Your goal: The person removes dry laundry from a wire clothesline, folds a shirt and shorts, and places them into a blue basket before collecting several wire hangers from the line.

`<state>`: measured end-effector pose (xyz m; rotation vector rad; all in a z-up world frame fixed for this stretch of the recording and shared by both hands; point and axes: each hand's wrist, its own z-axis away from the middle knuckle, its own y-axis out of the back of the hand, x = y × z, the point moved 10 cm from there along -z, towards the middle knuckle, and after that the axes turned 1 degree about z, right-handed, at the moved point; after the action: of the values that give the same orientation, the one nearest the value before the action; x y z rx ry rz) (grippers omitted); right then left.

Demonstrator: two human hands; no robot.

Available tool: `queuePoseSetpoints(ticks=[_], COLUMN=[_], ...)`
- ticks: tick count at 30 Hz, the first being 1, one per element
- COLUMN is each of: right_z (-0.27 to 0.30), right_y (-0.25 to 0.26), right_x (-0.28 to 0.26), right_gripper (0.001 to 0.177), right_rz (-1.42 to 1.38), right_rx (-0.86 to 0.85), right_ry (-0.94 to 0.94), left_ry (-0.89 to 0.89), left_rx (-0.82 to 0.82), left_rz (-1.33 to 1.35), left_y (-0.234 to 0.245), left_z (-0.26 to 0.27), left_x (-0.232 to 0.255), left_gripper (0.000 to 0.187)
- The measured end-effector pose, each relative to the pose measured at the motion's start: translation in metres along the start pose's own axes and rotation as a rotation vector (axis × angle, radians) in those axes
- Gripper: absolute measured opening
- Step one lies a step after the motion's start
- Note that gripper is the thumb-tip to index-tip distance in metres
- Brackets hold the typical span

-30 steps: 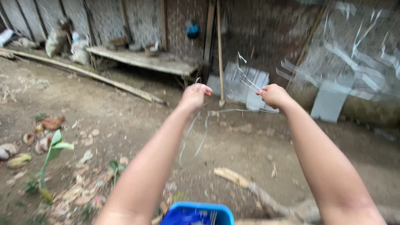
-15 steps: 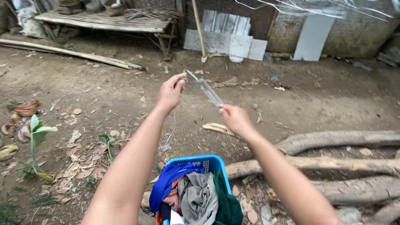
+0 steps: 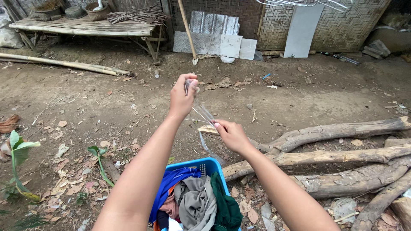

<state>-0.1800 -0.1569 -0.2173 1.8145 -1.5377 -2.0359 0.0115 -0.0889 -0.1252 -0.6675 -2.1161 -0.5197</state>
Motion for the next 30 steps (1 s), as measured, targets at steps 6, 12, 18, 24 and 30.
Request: queuePoseSetpoints(ticks=[6,12,18,24,30], right_z=[0.012,0.022,0.031,0.032,0.021], right_y=[-0.022,-0.063,-0.065,-0.058,-0.072], right_x=[0.016,0.014,-0.012,-0.025,-0.003], right_gripper=[0.055,0.068,0.060,0.055,0.046], right_rz=[-0.080,-0.345,-1.024,-1.103,-0.935], right_rx=[-0.113,-0.323,-0.378,-0.515,-0.509], right_ry=[-0.059,-0.195,-0.208,-0.224,-0.236], left_ry=[-0.030,-0.106,-0.122,-0.299,-0.271], left_rx=[0.032,0.131,0.146,0.104,0.087], left_rz=[-0.080,-0.159,-0.130,-0.072,-0.082], left_y=[-0.022,-0.035,-0.047,-0.057,-0.041], left_z=[-0.004,0.006,0.015,0.035,0.040], left_x=[0.008,0.018,0.031,0.043,0.035], left_gripper=[0.012,0.015,0.012,0.015,0.012])
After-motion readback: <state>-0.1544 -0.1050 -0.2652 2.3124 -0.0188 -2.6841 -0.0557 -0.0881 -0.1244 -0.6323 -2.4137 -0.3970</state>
